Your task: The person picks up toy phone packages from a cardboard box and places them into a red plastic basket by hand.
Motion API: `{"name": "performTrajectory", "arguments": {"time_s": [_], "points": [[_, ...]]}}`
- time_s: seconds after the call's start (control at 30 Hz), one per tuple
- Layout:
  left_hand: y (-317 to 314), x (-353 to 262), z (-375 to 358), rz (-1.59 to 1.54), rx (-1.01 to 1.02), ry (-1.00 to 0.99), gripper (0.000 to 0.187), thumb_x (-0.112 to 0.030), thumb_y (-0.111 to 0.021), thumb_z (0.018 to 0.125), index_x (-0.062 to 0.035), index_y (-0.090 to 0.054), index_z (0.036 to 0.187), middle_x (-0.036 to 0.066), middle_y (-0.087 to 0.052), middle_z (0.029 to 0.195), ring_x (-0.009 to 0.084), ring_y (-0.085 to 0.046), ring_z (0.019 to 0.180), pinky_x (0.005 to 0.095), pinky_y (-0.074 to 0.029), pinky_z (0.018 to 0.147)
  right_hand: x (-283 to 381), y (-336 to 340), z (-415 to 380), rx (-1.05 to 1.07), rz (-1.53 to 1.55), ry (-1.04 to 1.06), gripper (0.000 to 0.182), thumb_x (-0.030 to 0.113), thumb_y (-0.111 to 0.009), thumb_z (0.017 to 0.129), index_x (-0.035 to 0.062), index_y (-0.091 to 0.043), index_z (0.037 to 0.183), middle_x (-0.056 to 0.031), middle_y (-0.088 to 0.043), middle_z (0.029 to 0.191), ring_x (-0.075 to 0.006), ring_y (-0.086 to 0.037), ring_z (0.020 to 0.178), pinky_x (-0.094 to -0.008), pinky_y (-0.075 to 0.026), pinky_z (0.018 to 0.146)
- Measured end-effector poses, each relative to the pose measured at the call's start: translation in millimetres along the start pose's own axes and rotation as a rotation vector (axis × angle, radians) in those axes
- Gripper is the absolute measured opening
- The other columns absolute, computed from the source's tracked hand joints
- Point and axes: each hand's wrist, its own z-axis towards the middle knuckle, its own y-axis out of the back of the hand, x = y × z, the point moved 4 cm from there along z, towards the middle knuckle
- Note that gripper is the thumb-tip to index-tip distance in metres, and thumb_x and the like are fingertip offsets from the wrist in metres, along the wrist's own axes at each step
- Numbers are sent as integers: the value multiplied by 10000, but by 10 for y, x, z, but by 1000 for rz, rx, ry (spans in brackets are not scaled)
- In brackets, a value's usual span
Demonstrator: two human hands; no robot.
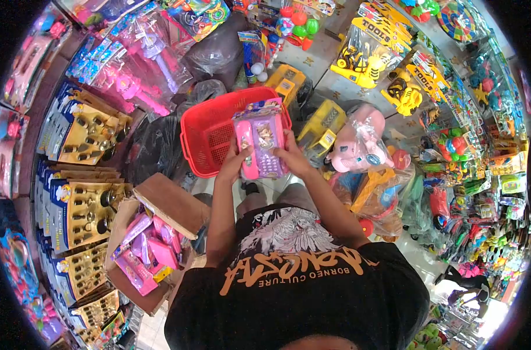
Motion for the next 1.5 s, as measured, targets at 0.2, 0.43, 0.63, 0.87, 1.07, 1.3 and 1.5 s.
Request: {"name": "performTrajectory", "arguments": {"time_s": [0.2, 0.43, 0.63, 0.87, 1.07, 1.3, 1.5], "points": [[263, 30, 100, -73, -166, 31, 649, -179, -674, 780, -31, -331, 1311, 122, -516, 1174, 227, -524, 1055, 356, -428, 908, -192, -88, 339, 97, -125, -93, 661, 212, -652, 780, 7, -300, 1301, -149, -423, 1242, -238, -439, 1137, -341, -371, 960], [670, 421, 408, -9, -264, 180, 648, -220, -664, 774, -16, -345, 1299, 133, -509, 1198, 235, -517, 1069, 350, -419, 911, -269, -19, 693, 318, -343, -297, 836, 355, -663, 794, -52, -224, 1377, -190, -355, 1365, -250, -388, 1235, -332, -341, 1003], [638, 248, 428, 71, -476, 215, 648, -250, -653, 765, -38, -344, 1294, 122, -508, 1150, 232, -518, 1041, 370, -438, 880, -249, 312, 912, 11, -248, 58, 594, 264, -681, 798, 26, -380, 1251, -132, -509, 1111, -194, -493, 1058, -339, -398, 927], [1400, 646, 853, 229, -444, 73, 852, -291, -715, 714, 20, -194, 1313, 177, -444, 1225, 240, -455, 1126, 351, -390, 933, -303, 1077, 1015, -332, -706, 253, 555, 220, -698, 736, 42, -406, 1173, -147, -529, 1028, -325, -504, 1000, -415, -384, 901], [2250, 1604, 1392, 398, -433, 126, 994, -298, -763, 664, 81, -142, 1342, 186, -380, 1318, 281, -414, 1181, 372, -359, 976, -731, 999, 981, -113, -892, 87, 703, 336, -702, 719, 38, -366, 1260, -186, -429, 1229, -358, -378, 1176, -451, -312, 979], [1939, 1620, 1462, 549, -601, 140, 954, -355, -739, 691, 43, -199, 1370, 185, -401, 1315, 283, -415, 1177, 373, -351, 981, -827, 912, 851, 15, -943, -61, 726, 414, -653, 744, 182, -300, 1335, -264, -228, 1375, -477, -252, 1247, -544, -255, 1018], [1628, 1492, 1360, 314, -399, 550, 845, -412, -665, 718, -7, -287, 1357, 171, -440, 1276, 289, -443, 1134, 400, -385, 933, -824, 928, 878, 73, -899, 26, 812, 369, -683, 737, 46, -247, 1342, -286, -201, 1396, -444, -135, 1332, -501, -181, 1068]]}}
